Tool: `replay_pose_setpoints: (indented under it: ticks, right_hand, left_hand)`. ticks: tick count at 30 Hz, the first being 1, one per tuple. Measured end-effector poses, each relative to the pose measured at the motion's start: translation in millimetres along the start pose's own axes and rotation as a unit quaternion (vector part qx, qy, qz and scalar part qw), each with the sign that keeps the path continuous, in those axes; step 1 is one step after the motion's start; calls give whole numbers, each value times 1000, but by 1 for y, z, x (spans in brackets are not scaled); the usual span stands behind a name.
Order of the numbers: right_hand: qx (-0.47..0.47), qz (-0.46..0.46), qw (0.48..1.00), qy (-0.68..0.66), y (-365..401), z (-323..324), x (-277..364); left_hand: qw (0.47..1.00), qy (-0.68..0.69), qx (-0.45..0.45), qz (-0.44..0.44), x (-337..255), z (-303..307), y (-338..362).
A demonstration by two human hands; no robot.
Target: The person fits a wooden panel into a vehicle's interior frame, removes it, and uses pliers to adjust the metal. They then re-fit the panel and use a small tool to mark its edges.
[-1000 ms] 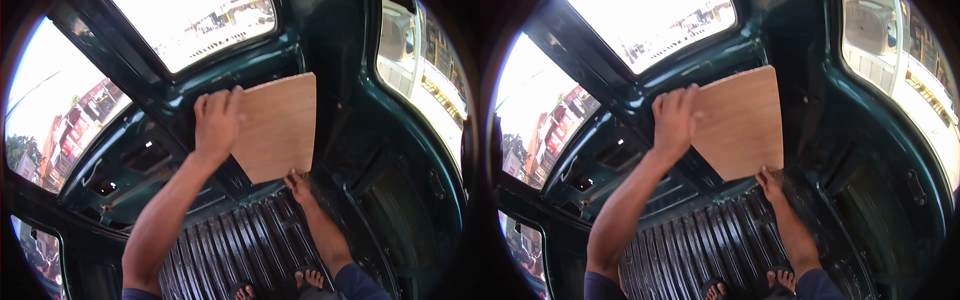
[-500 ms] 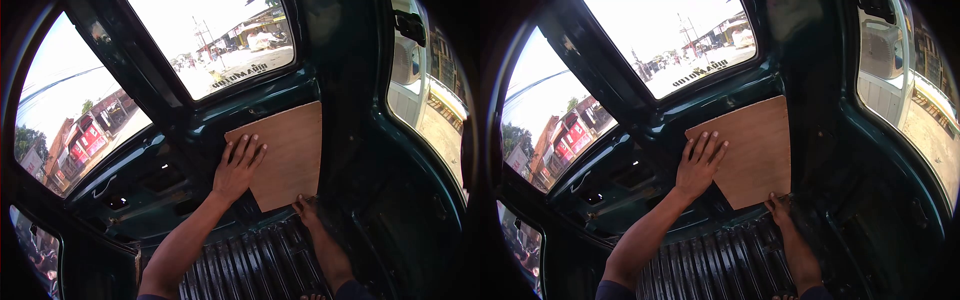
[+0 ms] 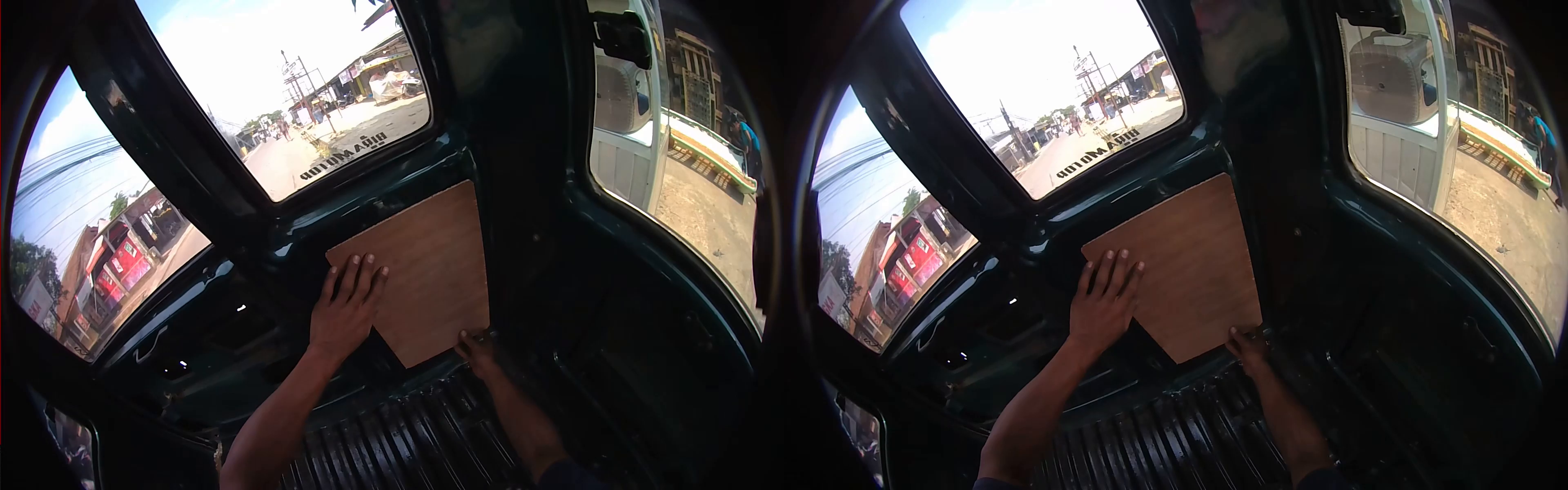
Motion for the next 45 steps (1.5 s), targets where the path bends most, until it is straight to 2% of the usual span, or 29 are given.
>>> replay_pose_setpoints:
  ticks: [2,4,5,6,7,8,9,10,11,13,15,16,18,22,29,33,36,38,43,45]
  right_hand:
    - [-16,2,1000,10,4,-1,4]
    - [-56,-50,991,110,2,0,11]
    - [-58,-51,991,109,-2,1,17]
    - [-51,-87,954,284,-9,2,27]
    - [-42,-121,884,449,-12,4,34]
    - [-45,-120,885,449,-9,5,34]
    - [-138,4,853,503,13,-10,45]
    - [-228,126,798,544,36,-23,56]
    - [-230,127,798,543,49,-32,68]
    - [-181,354,767,504,71,-53,97]
    - [-102,436,769,456,83,-77,124]
    - [-105,436,768,457,88,-91,137]
    - [-35,508,690,514,97,-119,153]
    - [-22,481,662,574,88,-139,144]
    - [12,448,688,570,76,-137,135]
    - [14,436,689,579,77,-138,136]
    - [6,432,690,581,72,-137,131]
    - [-6,428,683,592,73,-138,132]
    - [-12,419,683,597,78,-134,135]
    - [-18,473,658,586,85,-132,138]
  left_hand:
    - [999,45,-8,18,0,2,0]
    - [999,37,-1,15,0,2,-1]
    - [999,29,6,16,0,2,-1]
    - [999,31,5,14,0,2,-1]
    - [1000,29,1,12,-1,1,0]
    - [1000,26,-3,10,-1,1,0]
    - [1000,27,-6,9,-1,1,0]
    - [1000,27,-3,10,-2,2,0]
    - [1000,25,0,12,-2,2,-1]
    - [1000,28,2,12,-2,0,0]
    - [999,33,5,10,-2,0,0]
    - [999,32,10,10,-2,1,0]
    - [999,31,13,10,-3,1,0]
    - [1000,24,5,9,-3,-1,-2]
    - [998,1,51,39,-18,6,-11]
    - [998,-41,28,42,-33,-3,-28]
    - [999,51,13,10,-45,-6,-42]
    - [992,101,63,28,-37,-11,-41]
    - [990,112,75,39,-41,-12,-43]
    - [991,103,72,52,-43,-11,-42]
Point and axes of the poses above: each hand's wrist, its own y-axis away from the middle knuckle, its own z-axis out of the back of the hand, x = y × z, the point moved 1 cm from there along -y, towards the middle knuckle, and after that the axes turned 4 degrees about -z, right-handed, at the moved point
